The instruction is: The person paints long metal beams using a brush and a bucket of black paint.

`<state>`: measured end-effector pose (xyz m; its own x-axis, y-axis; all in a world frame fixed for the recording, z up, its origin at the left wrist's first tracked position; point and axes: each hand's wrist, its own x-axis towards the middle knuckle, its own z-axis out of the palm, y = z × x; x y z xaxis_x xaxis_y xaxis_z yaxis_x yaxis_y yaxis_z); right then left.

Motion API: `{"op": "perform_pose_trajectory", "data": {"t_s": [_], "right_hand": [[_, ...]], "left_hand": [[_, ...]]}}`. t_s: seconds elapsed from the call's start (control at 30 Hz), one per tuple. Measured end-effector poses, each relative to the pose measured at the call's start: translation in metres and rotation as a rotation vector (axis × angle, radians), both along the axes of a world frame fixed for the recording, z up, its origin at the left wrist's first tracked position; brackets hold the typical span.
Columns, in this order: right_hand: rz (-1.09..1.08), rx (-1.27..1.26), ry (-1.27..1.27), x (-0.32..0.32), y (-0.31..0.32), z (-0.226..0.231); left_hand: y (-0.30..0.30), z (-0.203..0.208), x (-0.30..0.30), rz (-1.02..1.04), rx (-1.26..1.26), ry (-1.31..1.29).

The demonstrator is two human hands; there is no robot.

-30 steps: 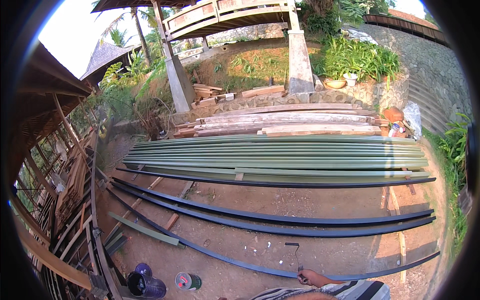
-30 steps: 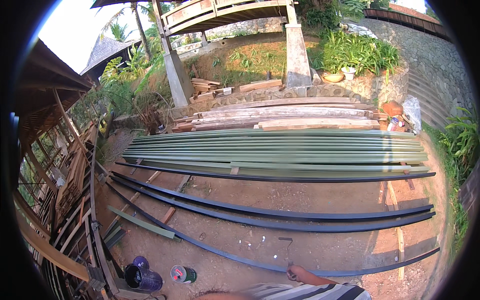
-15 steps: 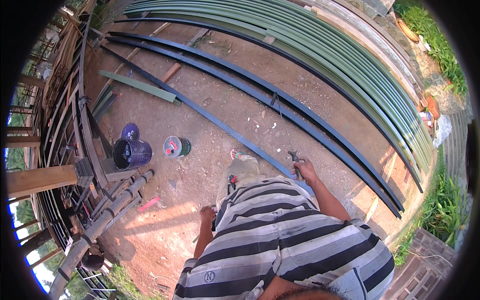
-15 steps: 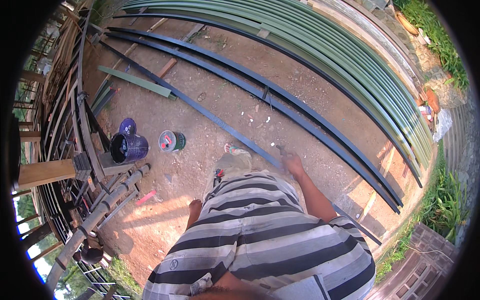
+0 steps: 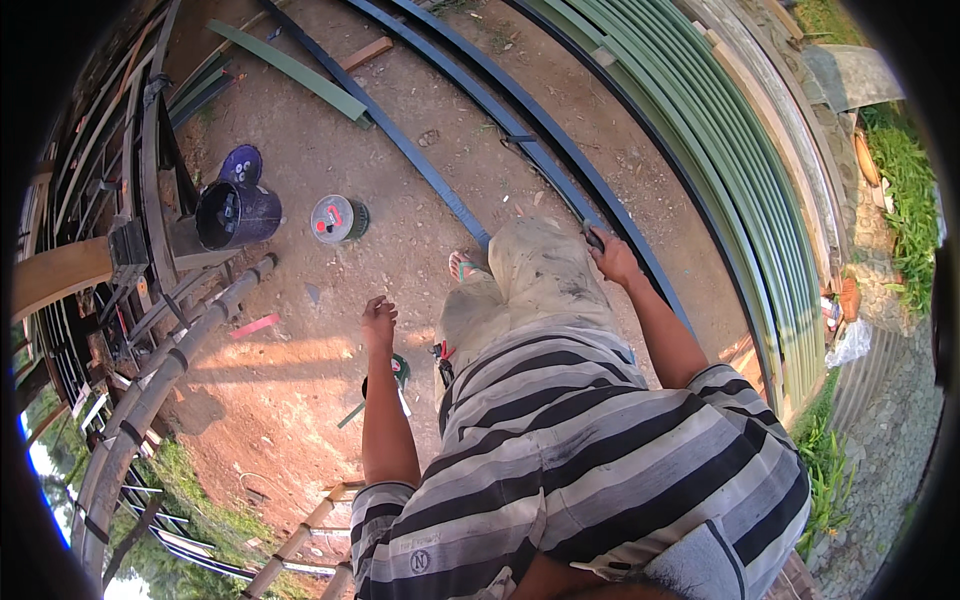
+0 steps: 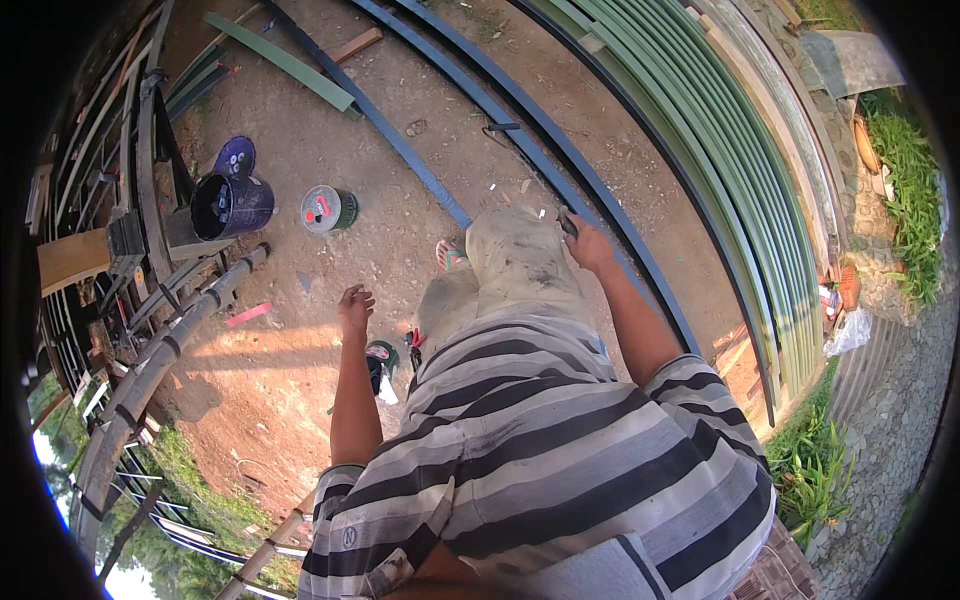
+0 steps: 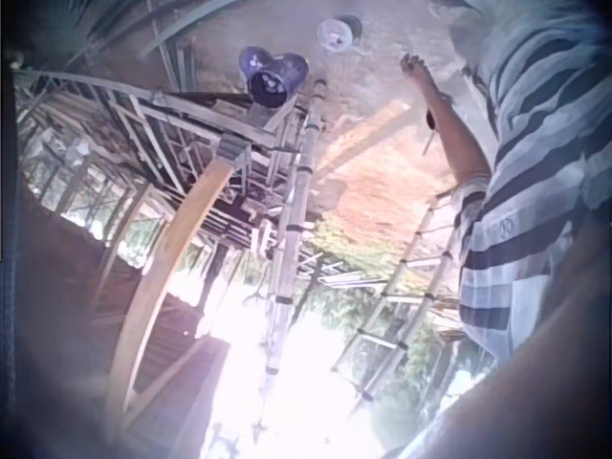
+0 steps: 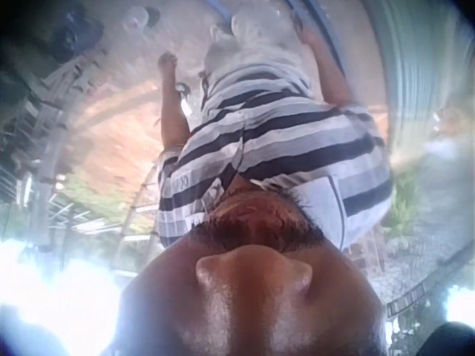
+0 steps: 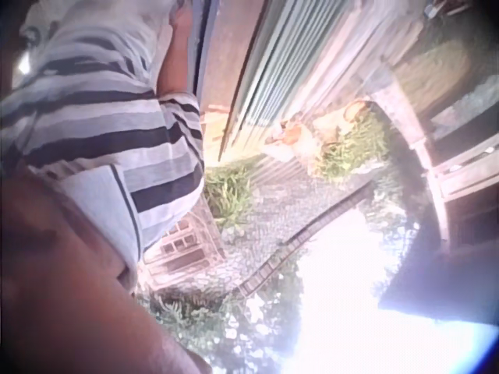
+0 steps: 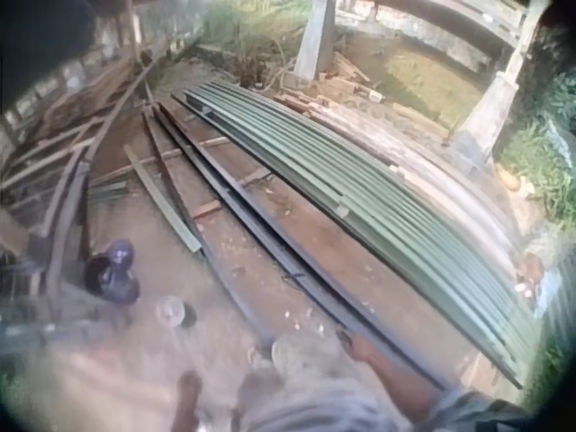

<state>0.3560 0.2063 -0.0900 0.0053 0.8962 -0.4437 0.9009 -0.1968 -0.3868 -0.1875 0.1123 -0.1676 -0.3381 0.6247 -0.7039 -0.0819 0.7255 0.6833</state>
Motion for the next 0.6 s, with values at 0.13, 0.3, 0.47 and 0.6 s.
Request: {"op": "perform_pose_trajectory", "data": {"t_s": [0.13,0.3,0.47,0.6], "right_hand": [[0.127,-0.051,-0.174,0.000,0.052,-0.013],[0.219,-0.258,-0.395,0.020,0.050,-0.090],[0.181,-0.333,-0.386,0.066,0.008,-0.169],[0.168,-0.362,-0.448,0.120,-0.020,-0.181]], "left_hand": [[-0.004,-0.045,0.041,-0.176,-0.092,0.070],[-0.015,-0.097,0.136,-0.490,-0.261,0.251],[-0.041,-0.152,0.240,-0.688,-0.719,0.223],[-0.014,-0.152,0.282,-0.699,-0.809,0.244]]}}
